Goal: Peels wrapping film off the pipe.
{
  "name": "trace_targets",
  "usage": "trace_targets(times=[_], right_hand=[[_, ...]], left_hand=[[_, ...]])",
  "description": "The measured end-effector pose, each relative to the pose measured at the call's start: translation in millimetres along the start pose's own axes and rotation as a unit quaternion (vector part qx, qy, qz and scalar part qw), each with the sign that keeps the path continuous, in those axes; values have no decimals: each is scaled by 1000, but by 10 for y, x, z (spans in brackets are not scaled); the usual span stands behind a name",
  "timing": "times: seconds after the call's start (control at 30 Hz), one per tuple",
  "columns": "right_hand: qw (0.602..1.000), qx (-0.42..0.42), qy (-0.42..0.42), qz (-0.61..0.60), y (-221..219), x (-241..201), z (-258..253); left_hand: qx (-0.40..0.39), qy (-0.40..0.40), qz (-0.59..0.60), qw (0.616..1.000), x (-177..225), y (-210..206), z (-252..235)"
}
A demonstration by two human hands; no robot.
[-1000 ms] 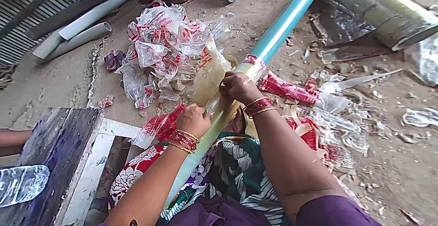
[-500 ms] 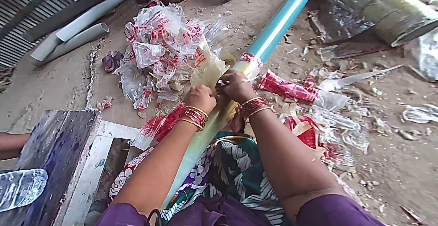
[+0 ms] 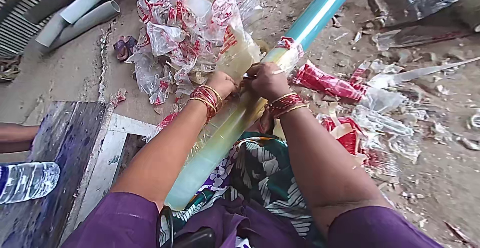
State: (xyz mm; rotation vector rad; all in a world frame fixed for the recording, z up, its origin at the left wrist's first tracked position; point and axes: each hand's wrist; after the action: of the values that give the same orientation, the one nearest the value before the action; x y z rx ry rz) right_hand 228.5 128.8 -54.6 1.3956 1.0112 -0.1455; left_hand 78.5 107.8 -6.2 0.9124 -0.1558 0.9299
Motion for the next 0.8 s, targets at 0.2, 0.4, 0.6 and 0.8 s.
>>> trace_targets(times=[0.2,0.4,0.6,0.8], right_hand=[[997,59,-37,13,-101,-118,49],[995,75,-68,22,-149,-208,45],[997,50,30,-42,-59,100,47],[970,-74,214,-89,45,98,113]], left_hand=[[47,-79,-152,984,-553,145,589],[190,-182,-156,952,-1117,-133,796],[269,-314,-174,894,-1155,-169,733],[270,-331,-169,888,-1159,-156,674]])
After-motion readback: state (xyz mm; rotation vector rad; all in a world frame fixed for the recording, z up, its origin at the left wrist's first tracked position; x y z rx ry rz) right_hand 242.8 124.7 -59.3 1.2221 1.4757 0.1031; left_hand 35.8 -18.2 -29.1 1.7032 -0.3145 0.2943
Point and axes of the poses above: each hand's wrist, its own z-axis away from the middle knuckle, its own y-axis out of the back of the hand, x = y × z, and after that the axes turned 14 degrees about y, right-handed
